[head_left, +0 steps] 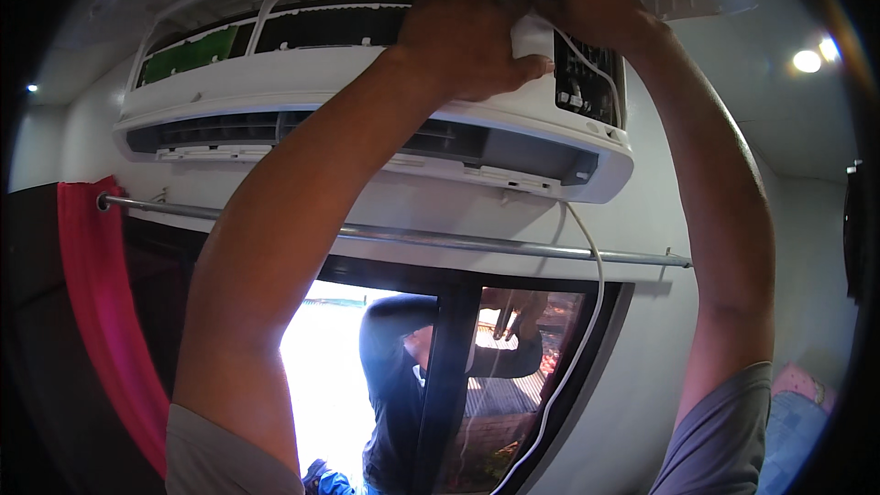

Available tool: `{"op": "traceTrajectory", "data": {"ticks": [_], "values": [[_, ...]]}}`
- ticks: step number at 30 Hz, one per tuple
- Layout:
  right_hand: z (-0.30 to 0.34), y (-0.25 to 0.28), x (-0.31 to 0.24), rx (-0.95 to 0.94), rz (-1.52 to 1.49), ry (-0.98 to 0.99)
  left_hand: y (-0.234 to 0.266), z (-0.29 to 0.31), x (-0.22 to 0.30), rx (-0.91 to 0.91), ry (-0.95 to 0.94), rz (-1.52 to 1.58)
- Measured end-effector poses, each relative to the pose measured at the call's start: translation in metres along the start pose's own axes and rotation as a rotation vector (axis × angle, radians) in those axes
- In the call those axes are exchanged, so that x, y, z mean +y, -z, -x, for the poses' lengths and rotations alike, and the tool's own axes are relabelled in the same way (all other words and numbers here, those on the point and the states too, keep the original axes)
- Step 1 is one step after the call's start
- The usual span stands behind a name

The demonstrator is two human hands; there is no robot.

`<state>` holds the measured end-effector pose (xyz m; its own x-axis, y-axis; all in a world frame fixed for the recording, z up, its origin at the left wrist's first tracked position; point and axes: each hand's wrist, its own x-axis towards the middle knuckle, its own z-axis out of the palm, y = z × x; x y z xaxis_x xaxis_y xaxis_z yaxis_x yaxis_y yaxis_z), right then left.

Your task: The person climbs a ladder and works on a wall-mounted air conditioner above a window. They connect internal wiring, route a power cable, and secure the unit with a screwdriver while another person assists from outside the window.

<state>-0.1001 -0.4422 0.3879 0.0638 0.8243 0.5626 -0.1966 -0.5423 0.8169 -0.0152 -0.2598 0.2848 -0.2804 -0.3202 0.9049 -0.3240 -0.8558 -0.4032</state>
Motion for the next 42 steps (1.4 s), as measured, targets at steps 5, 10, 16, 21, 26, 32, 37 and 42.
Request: {"op": "traceTrajectory", "data": {"ticks": [5,10,16,21,26,32,37,42], "values": [[-0.009,0.010,-0.008,-0.022,-0.034,-0.143,0.006,0.001,0.004,-0.062,0.018,0.040],[-0.020,0.003,-0.011,0.028,0.035,-0.177,0.004,0.000,0.007,-0.030,0.024,-0.009],[-0.028,-0.002,-0.005,-0.031,0.136,-0.137,0.003,0.007,0.018,0.302,0.075,-0.092],[-0.035,0.000,-0.002,-0.152,0.081,-0.202,0.007,0.004,0.014,0.114,0.011,-0.044],[-0.031,0.000,-0.005,-0.057,0.060,-0.195,0.000,0.002,0.015,0.175,0.033,-0.085],[-0.014,-0.005,-0.009,0.032,0.013,-0.278,-0.013,0.006,0.008,0.281,-0.021,0.116],[-0.008,-0.001,0.000,-0.061,-0.108,-0.221,-0.018,0.008,0.009,0.251,0.041,0.059],[-0.001,-0.001,-0.002,-0.134,0.037,-0.180,-0.008,0.007,0.012,0.135,0.107,0.085]]}}
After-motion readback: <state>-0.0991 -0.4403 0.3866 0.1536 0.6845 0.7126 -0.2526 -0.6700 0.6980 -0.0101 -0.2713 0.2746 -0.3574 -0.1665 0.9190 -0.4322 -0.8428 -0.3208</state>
